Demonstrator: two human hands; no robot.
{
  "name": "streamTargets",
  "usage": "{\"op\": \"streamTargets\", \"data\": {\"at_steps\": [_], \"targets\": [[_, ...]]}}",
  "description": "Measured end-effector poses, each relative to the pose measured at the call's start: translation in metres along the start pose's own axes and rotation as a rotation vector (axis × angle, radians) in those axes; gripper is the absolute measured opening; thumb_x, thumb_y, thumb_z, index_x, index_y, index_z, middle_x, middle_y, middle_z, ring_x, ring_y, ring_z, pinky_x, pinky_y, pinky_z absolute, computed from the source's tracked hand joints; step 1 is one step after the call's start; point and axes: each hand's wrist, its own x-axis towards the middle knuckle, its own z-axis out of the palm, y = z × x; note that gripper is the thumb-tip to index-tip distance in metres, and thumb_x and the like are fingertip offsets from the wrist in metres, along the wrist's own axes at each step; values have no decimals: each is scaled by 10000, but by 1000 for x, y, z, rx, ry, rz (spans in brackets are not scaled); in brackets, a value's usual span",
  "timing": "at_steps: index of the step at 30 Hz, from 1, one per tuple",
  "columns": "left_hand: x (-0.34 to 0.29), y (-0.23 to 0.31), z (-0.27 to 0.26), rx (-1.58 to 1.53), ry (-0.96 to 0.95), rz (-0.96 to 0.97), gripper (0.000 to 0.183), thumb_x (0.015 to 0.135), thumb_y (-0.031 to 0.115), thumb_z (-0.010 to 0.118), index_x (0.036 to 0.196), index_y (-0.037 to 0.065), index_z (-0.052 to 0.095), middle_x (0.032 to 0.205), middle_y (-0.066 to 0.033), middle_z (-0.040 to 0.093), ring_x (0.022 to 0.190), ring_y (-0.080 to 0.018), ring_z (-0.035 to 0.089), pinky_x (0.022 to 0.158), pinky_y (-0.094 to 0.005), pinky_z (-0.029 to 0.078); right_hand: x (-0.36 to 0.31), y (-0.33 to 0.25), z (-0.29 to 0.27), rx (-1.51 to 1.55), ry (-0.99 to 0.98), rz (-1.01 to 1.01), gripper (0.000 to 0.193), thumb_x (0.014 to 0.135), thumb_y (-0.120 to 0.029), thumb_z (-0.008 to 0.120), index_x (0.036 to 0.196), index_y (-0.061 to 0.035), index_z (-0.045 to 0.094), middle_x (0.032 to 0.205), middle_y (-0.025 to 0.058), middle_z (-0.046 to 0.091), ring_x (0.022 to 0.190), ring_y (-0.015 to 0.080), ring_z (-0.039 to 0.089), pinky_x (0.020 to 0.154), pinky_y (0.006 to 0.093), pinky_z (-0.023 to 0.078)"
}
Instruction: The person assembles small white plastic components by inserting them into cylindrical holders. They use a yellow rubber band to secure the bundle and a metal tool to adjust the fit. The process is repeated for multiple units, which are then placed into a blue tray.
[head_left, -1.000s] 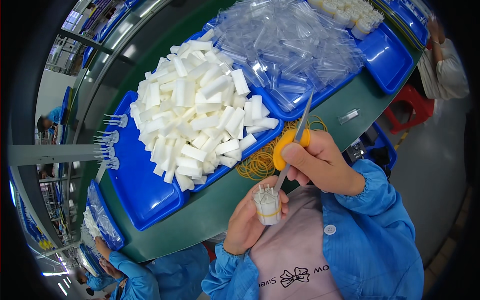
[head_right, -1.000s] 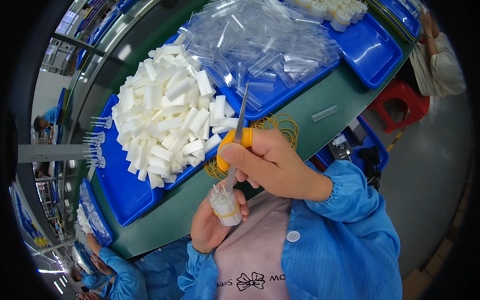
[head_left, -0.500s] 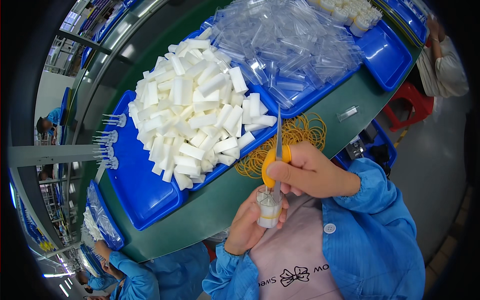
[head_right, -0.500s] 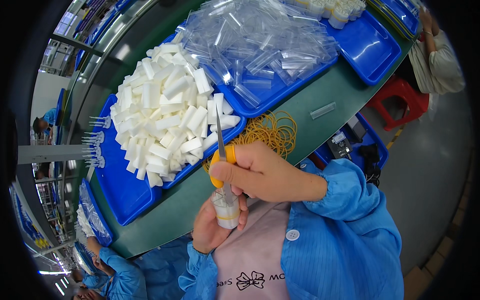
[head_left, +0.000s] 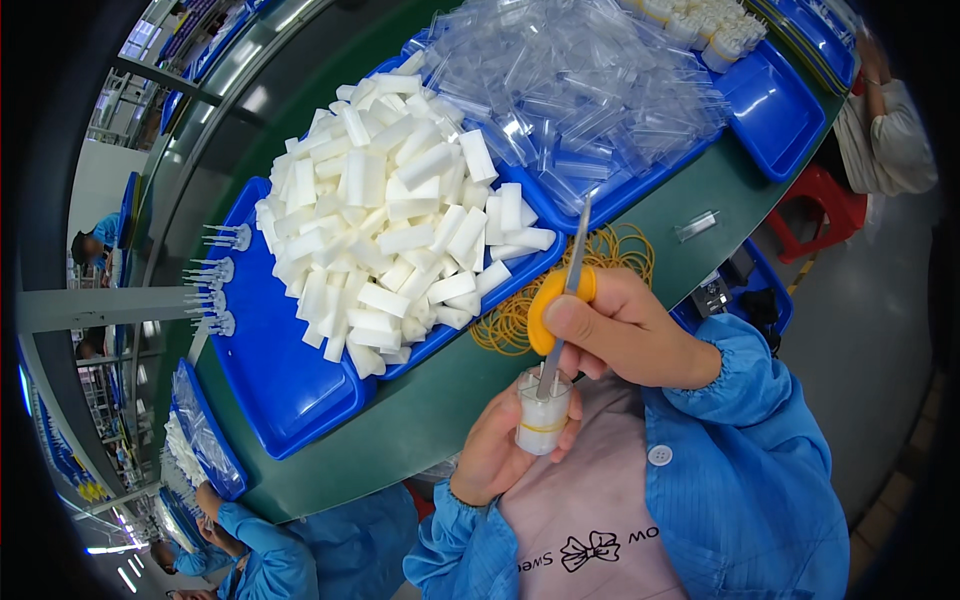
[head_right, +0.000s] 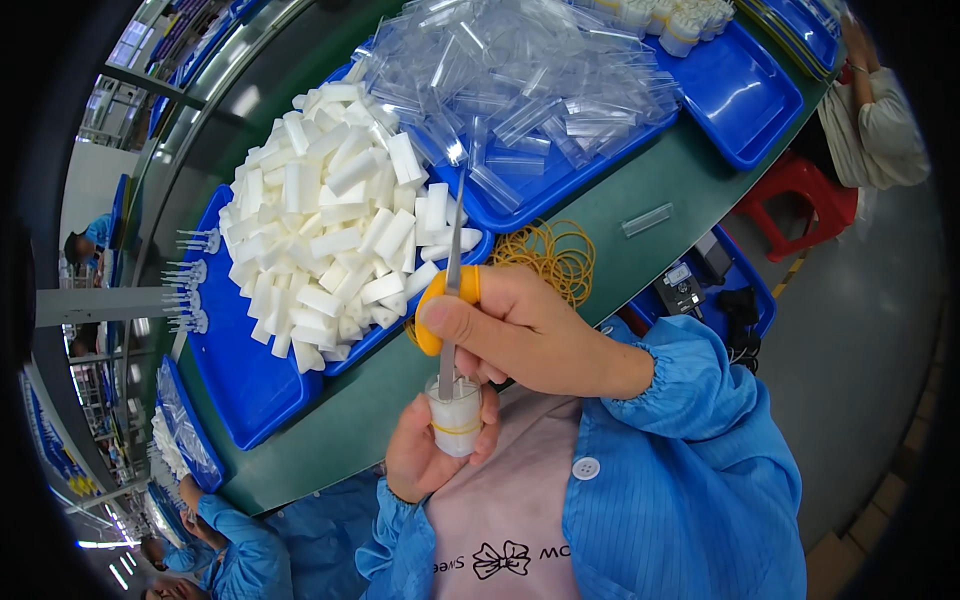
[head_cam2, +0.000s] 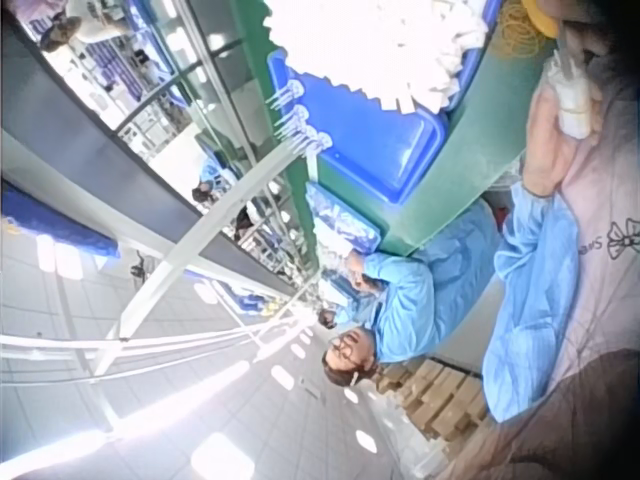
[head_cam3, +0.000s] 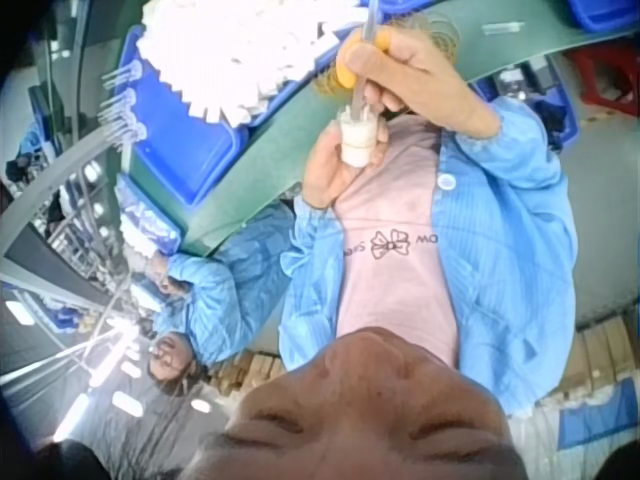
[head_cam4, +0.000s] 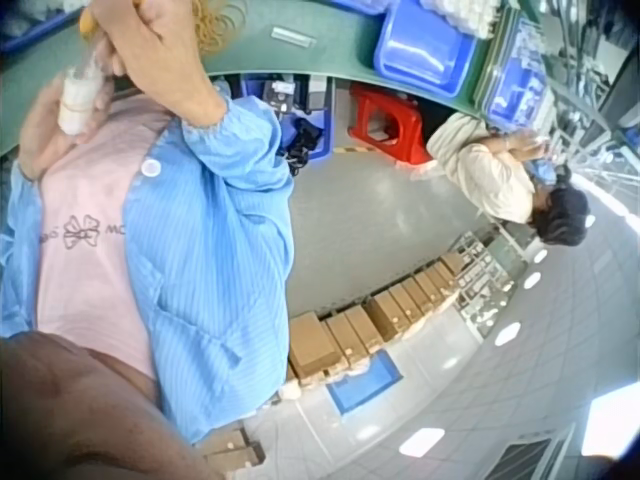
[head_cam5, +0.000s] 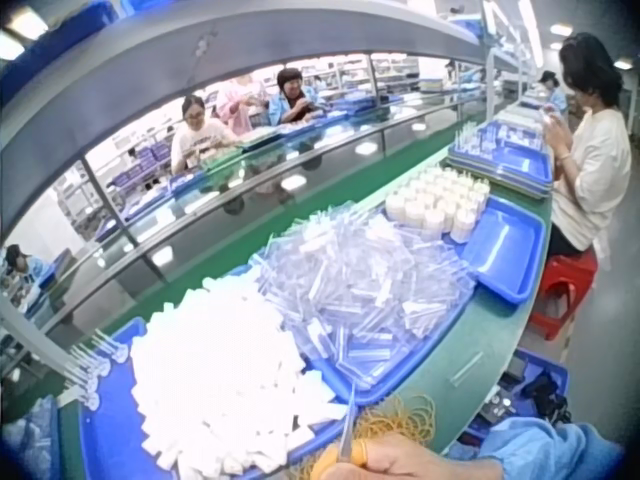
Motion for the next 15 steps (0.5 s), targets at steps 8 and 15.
{"op": "streamTargets", "data": {"at_steps": [8,15], "targets": [[1,-5,-12,-40,-17,-76,517,930,465,438,1202,26,444,992,-123,555,724,-185,552,566,-273,446,-2,6,3,-306,-98,-242,286,948,-258,515,857,-9,621,676,35,602,537,77,541,479,215,408],[4,0,5,-139,40,-116,446,943,396,318,1102,26,510,849,-144,570,562,-231,528,443,-298,410,-11,6,0,-169,42,-228,291,949,-269,510,871,-9,615,679,38,600,530,62,530,473,206,406]]}}
